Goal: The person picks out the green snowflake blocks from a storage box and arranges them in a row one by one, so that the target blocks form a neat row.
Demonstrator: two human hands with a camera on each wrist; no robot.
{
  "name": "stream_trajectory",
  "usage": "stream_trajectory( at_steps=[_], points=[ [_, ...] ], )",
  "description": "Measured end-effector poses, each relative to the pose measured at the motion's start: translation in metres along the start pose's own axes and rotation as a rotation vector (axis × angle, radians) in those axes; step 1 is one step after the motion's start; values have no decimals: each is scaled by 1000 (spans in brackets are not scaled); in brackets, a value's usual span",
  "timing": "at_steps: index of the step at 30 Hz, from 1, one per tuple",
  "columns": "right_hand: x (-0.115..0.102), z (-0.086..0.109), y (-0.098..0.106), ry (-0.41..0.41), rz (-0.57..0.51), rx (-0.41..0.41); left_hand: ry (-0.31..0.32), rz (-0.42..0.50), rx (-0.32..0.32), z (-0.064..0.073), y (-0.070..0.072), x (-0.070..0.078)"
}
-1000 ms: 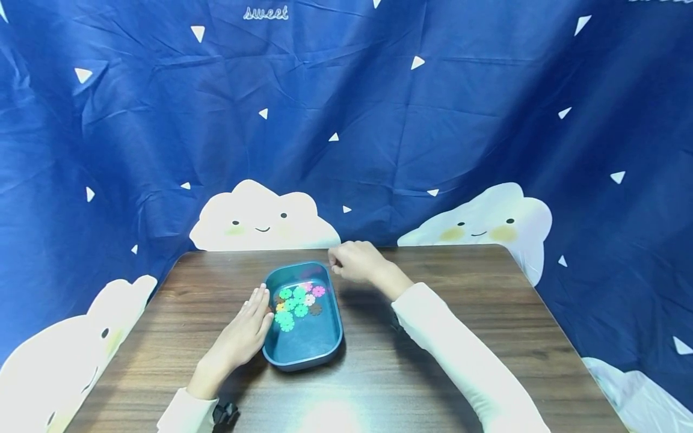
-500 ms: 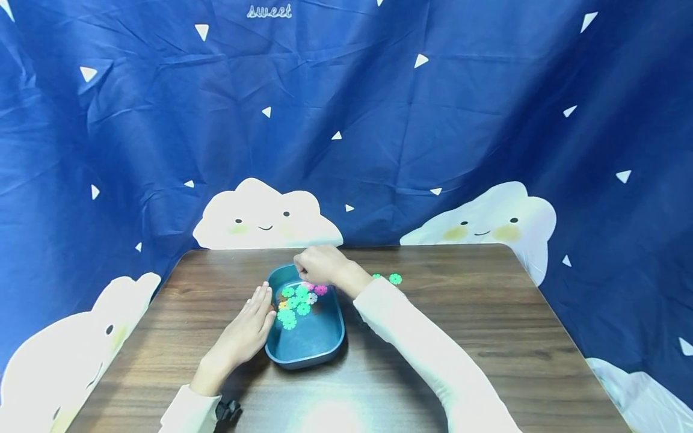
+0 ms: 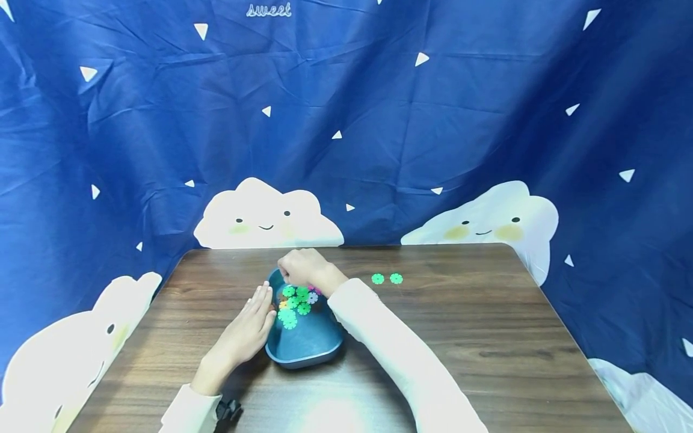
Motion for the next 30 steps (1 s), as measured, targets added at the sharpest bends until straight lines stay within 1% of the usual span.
stream_trajectory(
  at_steps=[4, 8, 14, 19, 25, 30],
  points=[
    [-1, -6, -8, -30, -13, -30, 9, 8, -4, 0, 1, 0],
    [-3, -11, -16, -51, -16, -49, 5, 6, 4, 1, 1, -1],
    [-9, -13, -29, -84, -27, -132, 2, 8, -7, 0, 0, -1],
    [-13, -14, -38, -89, -24, -186, 9, 3, -16, 1, 1, -1],
    [-12, -15, -47, -95, 0, -227, 2, 2, -21, 0, 1, 1],
    [-11, -16, -51, -99, 1, -227, 5, -1, -21, -1, 1, 0]
  ],
)
Point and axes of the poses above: each hand's wrist, its own z-axis away from the middle knuckle, its own y-axis out of the back of the hand, x = y × z, the point moved 1 cm from there along -z, towards the middle knuckle, and after that the axes turned 4 degrees about -z, right-handed, at the moved point
